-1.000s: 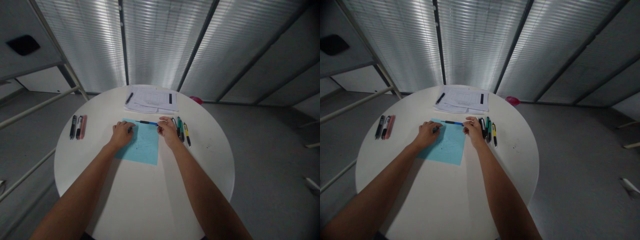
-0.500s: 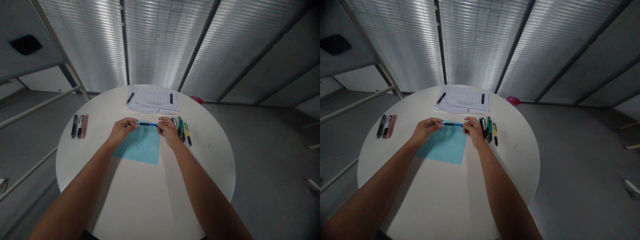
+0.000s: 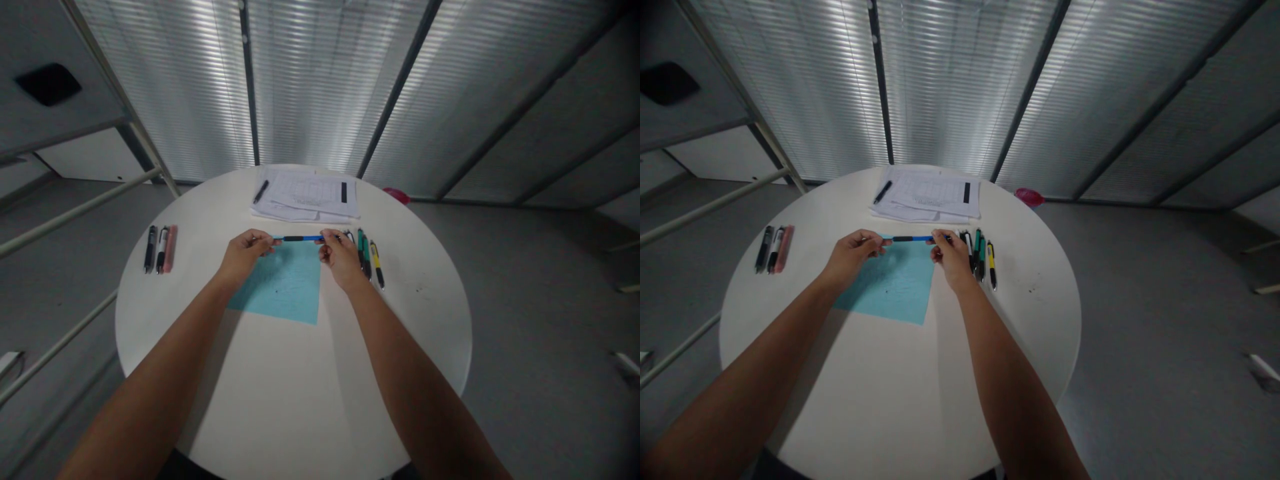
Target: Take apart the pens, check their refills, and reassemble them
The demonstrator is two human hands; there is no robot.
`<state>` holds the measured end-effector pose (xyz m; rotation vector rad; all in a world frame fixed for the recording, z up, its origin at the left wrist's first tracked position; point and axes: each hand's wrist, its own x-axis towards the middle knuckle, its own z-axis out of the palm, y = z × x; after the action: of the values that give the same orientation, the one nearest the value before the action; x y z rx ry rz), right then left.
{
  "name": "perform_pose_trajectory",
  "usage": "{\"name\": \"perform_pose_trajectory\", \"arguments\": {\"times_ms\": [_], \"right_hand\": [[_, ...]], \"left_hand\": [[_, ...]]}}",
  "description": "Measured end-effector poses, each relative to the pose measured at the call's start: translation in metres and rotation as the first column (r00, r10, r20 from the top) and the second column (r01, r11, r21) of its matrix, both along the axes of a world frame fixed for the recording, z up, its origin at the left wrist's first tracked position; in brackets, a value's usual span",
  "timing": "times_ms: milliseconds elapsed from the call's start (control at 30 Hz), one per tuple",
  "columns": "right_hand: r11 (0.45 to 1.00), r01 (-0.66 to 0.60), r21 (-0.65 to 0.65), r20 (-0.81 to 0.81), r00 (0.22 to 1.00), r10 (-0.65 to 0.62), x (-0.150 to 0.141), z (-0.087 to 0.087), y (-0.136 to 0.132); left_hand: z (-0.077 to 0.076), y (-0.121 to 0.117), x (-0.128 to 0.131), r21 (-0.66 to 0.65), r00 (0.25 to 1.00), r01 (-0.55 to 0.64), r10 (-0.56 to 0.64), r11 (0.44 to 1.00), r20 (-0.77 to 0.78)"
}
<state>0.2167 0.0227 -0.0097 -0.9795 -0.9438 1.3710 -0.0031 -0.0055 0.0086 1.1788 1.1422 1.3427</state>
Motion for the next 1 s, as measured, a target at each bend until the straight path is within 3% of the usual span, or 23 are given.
{"name": "perform_pose_trajectory", "arguments": {"times_ms": [233, 633, 767, 1000], "right_hand": [[1.0, 0.021, -0.014, -0.049, 0.999, -0.022, -0.001, 0.003, -0.001], [0.992, 0.089, -0.084, -0.266, 0.958, -0.109, 0.005, 0.005, 0.002], [0.996, 0.087, -0.032, -0.178, 0.98, -0.091, 0.003, 0.001, 0.002], [0.991, 0.106, 0.086, 0.127, 0.985, -0.117, -0.006, -0.004, -0.001]], "left_hand": [[-0.002, 0.003, -0.003, -0.078, 0.969, 0.031, -0.011, 0.996, 0.246], [-0.006, 0.011, -0.012, -0.148, 0.927, -0.217, 0.252, 0.965, 0.28], [-0.007, 0.012, -0.012, -0.144, 0.927, -0.26, 0.289, 0.955, 0.241], [-0.01, 0.013, -0.005, -0.099, 0.959, -0.27, 0.277, 0.958, 0.067]]}}
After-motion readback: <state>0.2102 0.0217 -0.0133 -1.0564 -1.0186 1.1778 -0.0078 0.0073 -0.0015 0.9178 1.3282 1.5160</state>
